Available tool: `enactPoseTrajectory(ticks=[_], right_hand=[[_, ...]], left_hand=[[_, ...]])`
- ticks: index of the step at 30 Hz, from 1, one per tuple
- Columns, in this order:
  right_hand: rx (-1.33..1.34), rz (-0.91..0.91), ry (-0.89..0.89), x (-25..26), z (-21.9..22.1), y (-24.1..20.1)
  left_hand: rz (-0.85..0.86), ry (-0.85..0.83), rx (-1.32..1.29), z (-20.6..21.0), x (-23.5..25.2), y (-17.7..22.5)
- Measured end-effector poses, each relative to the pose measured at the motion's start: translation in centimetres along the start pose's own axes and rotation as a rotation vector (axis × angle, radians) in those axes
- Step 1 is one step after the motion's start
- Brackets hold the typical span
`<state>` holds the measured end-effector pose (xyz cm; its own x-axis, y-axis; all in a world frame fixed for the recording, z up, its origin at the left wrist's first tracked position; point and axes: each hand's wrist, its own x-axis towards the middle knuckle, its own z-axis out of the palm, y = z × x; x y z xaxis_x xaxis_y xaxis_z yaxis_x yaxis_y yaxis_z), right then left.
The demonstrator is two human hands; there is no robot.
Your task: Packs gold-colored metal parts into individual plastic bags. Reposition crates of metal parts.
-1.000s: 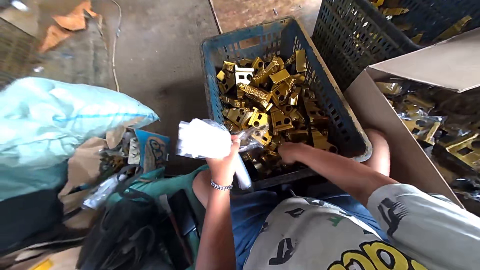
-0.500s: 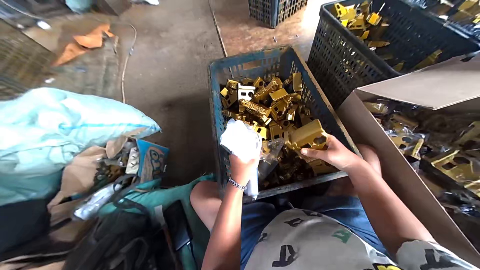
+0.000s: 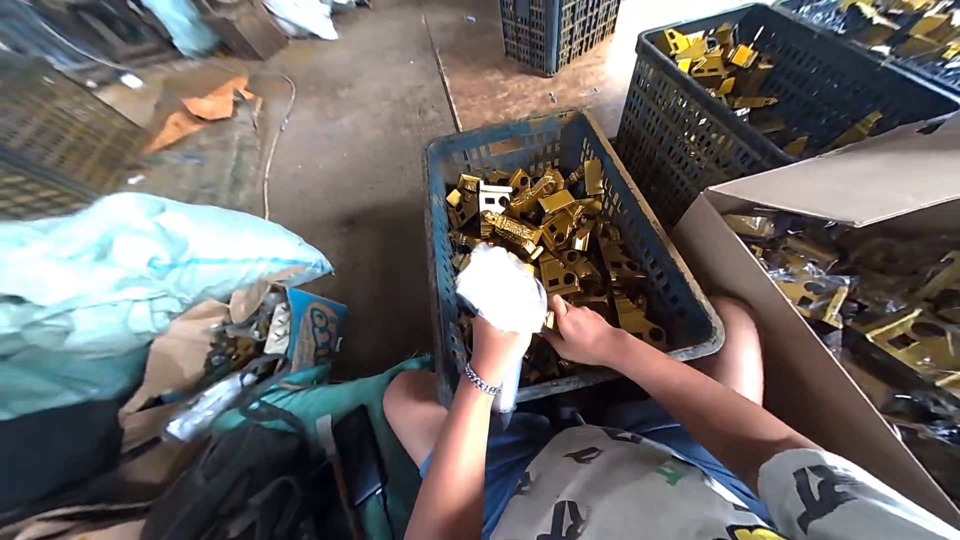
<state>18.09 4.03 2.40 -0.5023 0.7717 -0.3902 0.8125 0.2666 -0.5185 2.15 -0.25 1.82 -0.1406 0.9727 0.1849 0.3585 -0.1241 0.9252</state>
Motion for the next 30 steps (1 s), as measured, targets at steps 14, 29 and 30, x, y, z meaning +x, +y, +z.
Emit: enactPoseTrajectory(ticks=[14,29,30], right_hand=[[1.346,-0.069,0.510,0.8,-0.6,2.2],[1.126,-0.218,0.225,-0.8,-2.5,0.8],[1.166,-0.210,0.204,-1.0,-2.4,0.8]], left_hand=[[-0.015,-0.071,-0.301,1.6,0.4,1.2],[-0.198,-0.093,-0.466,0.4,1.1,2.5],[-0.293,-0.146,-0.586,0.0,1.0,3.1]])
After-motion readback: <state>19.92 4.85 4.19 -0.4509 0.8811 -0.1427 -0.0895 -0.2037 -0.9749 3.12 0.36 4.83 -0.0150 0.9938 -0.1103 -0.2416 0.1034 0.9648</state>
